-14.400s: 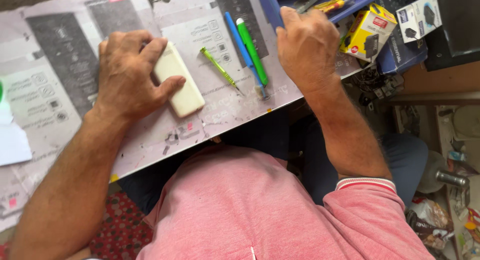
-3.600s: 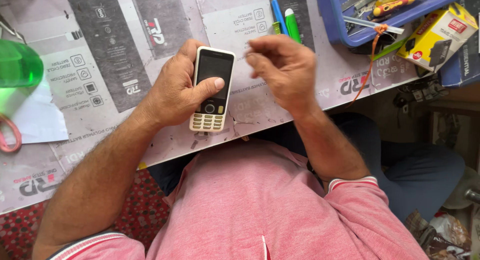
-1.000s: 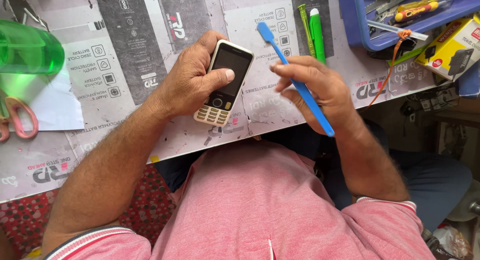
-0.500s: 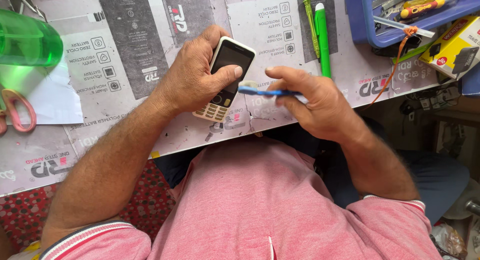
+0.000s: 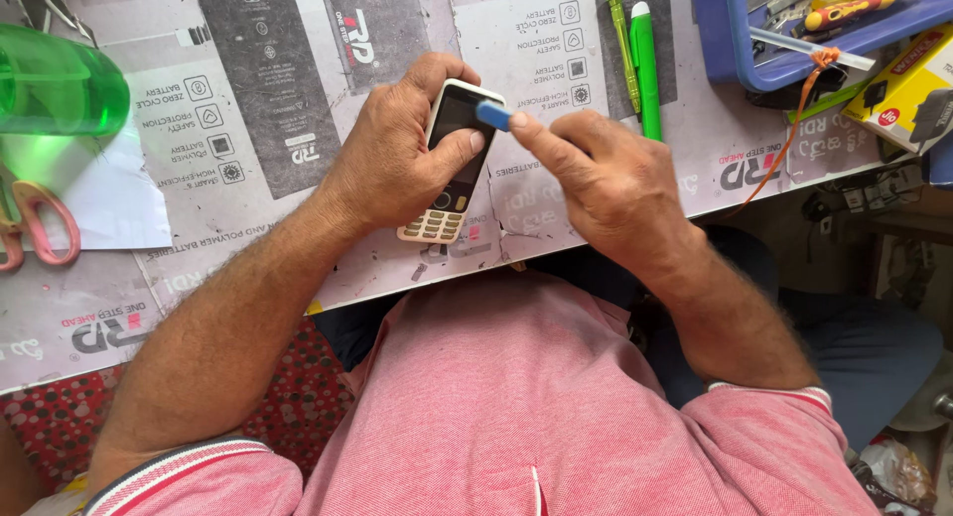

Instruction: The person removes the back cover and battery from a mobile phone, uses a brush to clean the internal circuitry and keypad area, and wipes the screen and external casing with a blue cloth.

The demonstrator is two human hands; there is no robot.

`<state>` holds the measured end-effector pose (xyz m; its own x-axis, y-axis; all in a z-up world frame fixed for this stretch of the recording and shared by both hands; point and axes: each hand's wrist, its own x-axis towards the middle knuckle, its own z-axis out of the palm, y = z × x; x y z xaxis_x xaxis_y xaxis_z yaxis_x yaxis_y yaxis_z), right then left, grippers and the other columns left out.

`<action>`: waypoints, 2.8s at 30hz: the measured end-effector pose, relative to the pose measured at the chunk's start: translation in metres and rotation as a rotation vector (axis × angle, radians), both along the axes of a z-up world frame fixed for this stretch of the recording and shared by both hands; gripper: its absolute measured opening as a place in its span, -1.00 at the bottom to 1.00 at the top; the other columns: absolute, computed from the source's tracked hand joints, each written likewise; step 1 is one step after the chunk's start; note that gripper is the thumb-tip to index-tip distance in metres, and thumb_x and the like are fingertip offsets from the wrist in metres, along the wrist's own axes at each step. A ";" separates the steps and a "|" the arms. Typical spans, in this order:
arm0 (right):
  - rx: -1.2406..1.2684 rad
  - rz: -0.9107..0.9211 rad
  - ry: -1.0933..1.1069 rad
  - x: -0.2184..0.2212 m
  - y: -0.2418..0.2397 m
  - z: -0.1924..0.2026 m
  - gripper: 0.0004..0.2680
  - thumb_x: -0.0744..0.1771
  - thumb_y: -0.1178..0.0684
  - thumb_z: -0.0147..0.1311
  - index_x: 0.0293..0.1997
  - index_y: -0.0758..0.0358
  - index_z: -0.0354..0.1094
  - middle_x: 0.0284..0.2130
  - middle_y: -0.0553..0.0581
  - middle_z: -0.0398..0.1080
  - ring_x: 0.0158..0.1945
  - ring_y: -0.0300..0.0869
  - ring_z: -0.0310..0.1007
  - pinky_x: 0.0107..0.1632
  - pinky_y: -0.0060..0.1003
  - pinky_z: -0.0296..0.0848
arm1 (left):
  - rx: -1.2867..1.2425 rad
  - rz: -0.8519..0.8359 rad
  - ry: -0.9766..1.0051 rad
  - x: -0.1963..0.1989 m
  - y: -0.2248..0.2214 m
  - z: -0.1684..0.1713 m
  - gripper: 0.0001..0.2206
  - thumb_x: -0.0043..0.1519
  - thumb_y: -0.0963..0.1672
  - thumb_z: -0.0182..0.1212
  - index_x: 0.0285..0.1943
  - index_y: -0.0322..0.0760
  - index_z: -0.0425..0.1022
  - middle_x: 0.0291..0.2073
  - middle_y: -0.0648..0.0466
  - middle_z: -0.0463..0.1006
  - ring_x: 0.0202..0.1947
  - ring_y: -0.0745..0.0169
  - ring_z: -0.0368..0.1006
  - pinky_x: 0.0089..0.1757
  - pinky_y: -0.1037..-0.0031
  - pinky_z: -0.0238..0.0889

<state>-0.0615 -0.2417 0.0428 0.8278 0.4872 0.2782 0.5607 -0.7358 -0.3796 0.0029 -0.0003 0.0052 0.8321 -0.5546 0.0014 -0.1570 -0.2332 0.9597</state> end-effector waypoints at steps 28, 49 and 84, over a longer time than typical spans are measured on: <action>0.051 -0.027 -0.082 0.017 0.018 0.001 -0.63 0.32 0.38 0.10 0.26 0.17 0.46 -0.21 0.11 0.48 -0.31 -0.14 0.48 -0.29 -0.25 0.46 | -0.064 0.035 -0.054 0.000 0.001 -0.002 -0.73 0.24 -0.23 0.27 0.08 -0.35 0.34 -0.41 -0.02 0.60 -0.40 0.20 0.63 -0.34 0.41 0.48; 0.047 0.042 -0.140 0.007 0.002 -0.011 -0.63 0.31 0.35 0.13 0.26 0.20 0.46 -0.19 0.10 0.47 -0.23 -0.11 0.50 -0.23 -0.21 0.46 | -0.105 0.012 -0.049 -0.004 -0.001 -0.006 -0.77 0.27 -0.22 0.28 0.05 -0.36 0.37 -0.31 -0.03 0.62 -0.29 0.24 0.59 -0.23 0.41 0.46; 0.069 0.069 -0.141 0.021 0.003 -0.010 -0.64 0.32 0.33 0.13 0.27 0.16 0.47 -0.19 0.06 0.46 -0.25 -0.10 0.49 -0.24 -0.18 0.46 | -0.161 0.024 -0.026 0.001 -0.001 -0.003 -0.74 0.30 -0.23 0.32 0.10 -0.38 0.37 -0.24 -0.03 0.61 -0.21 0.21 0.59 -0.15 0.41 0.49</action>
